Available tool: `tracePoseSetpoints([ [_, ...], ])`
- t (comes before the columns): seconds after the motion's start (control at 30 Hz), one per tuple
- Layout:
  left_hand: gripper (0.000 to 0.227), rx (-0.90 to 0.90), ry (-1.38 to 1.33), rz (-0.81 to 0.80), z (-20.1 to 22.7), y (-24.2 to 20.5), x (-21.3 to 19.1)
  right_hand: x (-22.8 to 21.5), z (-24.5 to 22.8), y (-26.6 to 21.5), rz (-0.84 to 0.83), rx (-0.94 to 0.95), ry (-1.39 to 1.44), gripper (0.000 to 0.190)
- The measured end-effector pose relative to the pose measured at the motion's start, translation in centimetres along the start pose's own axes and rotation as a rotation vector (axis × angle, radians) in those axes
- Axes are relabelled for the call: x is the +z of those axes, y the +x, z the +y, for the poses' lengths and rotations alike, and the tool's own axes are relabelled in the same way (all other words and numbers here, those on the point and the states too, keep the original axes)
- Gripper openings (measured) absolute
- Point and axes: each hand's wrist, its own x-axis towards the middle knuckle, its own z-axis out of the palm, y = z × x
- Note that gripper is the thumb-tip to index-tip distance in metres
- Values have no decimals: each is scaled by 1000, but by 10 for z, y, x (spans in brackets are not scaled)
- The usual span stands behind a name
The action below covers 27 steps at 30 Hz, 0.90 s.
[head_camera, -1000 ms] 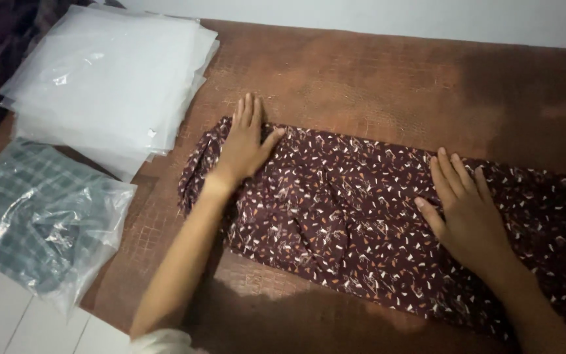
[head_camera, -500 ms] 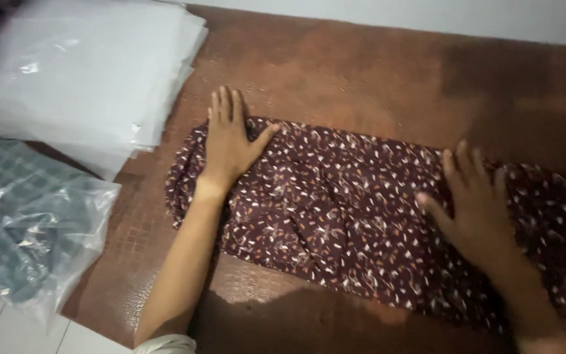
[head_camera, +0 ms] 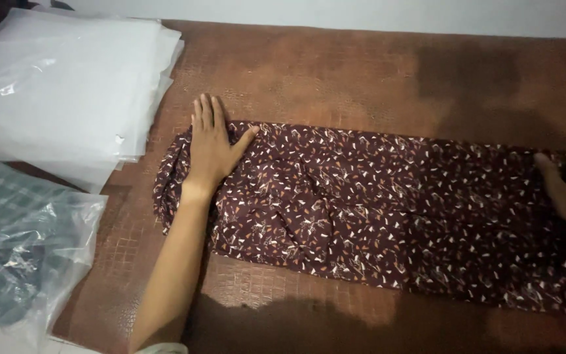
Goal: Folding a patterned long-sleeved shirt on a flat surface.
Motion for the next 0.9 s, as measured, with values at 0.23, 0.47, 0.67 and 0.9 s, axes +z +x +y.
tracePoseSetpoints([
  [0.23, 59, 441, -297, 53, 114, -50, -71, -68, -240, 26, -230, 27, 250, 90],
  [0.47, 89, 539, -57, -77, 123, -57, 13, 19, -257, -1, -306, -347, 135, 79],
  [0.67, 86, 511, -93, -155, 119, -57, 17, -32, -180, 8, -270, -174, 17, 83],
  [0.9, 81, 528, -79, -85, 121, -62, 16, -55, -101, -4, -396, 470, -106, 96],
])
